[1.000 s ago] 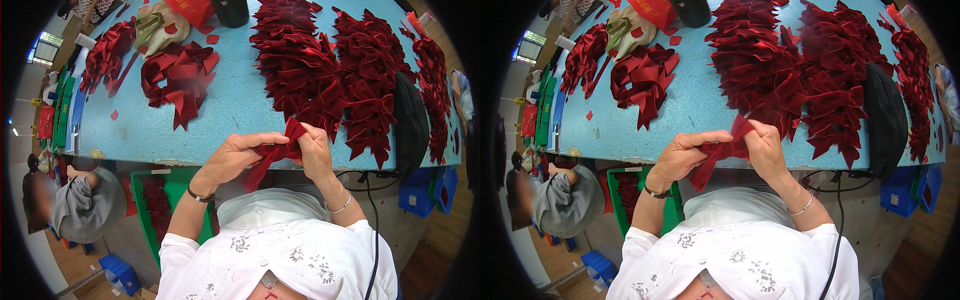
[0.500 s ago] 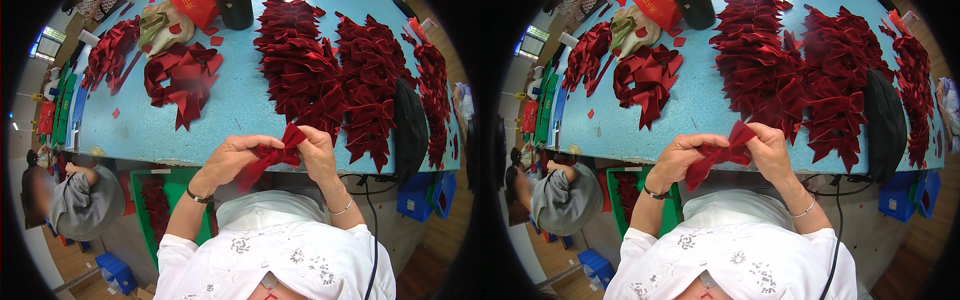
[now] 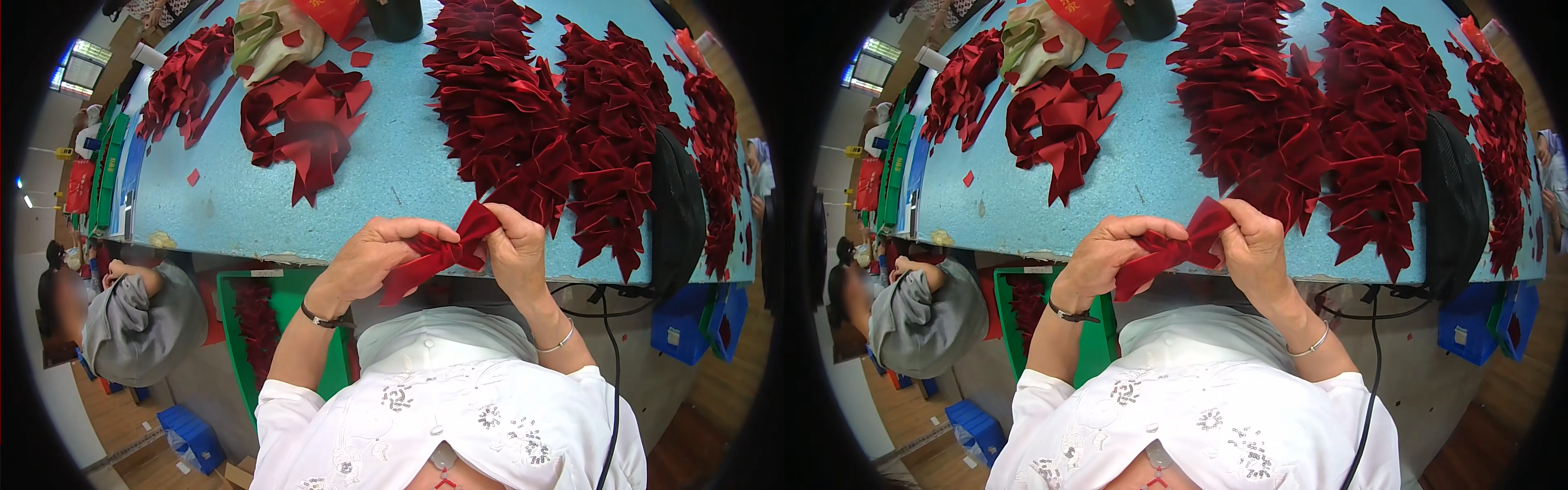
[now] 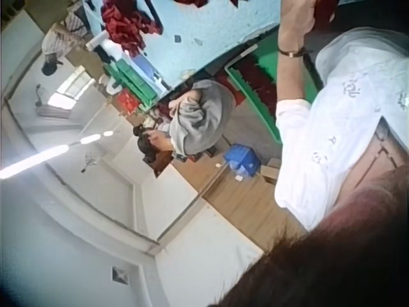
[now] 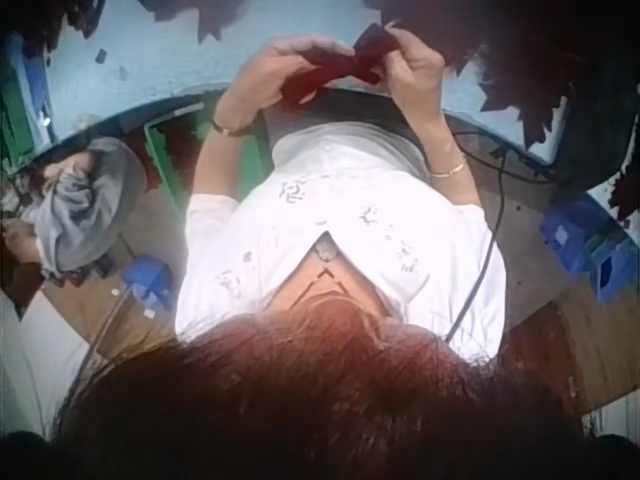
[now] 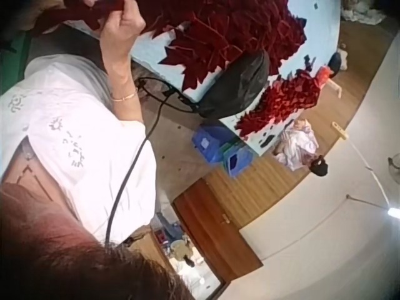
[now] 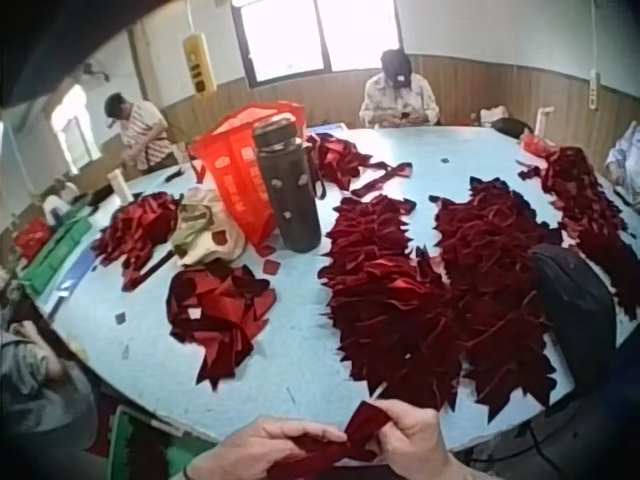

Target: Folding and assembling red fabric pieces into bow shapes at a workbench.

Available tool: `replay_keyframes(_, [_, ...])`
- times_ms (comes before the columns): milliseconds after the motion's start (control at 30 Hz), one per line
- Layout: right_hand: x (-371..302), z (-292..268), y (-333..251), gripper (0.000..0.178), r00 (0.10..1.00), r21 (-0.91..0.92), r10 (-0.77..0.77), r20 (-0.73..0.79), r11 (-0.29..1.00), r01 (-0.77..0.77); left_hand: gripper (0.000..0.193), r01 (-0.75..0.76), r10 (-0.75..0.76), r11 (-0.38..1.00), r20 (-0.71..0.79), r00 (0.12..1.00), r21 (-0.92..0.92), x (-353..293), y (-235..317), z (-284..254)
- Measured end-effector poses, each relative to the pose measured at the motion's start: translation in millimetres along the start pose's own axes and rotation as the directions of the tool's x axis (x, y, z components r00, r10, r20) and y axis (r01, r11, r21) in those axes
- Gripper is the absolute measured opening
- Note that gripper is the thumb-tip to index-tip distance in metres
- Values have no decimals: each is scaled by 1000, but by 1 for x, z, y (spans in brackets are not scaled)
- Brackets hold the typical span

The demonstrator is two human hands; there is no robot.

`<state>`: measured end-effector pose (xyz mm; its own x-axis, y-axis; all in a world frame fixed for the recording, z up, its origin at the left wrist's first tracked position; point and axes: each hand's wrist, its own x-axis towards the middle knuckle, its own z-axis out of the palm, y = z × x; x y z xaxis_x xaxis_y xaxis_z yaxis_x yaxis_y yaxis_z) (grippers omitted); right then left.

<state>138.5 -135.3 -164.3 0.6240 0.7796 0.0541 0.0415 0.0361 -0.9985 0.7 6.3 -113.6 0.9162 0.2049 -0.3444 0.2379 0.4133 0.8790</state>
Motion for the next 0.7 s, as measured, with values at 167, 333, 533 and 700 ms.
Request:
replay_keyframes(167, [0, 3, 1, 16, 997, -74, -72, -12, 995, 71, 31, 81, -79, 994, 30, 996, -73, -4, 3, -5])
replay_keyframes(333, [-1, 3, 6, 15, 991, -151, -133, 2, 980, 132, 27, 108, -101, 986, 60, 993, -130, -6, -1, -10])
replay_keyframes(533, [2, -2, -1, 15, 997, -128, -16, 75, 991, 26, 33, 52, -45, 990, 55, 997, -133, -5, -6, -14])
replay_keyframes(700, [12, -14, -16, 20, 949, 333, 205, 239, 901, -279, 35, -86, 86, 990, -4, 996, -108, 0, -13, -10])
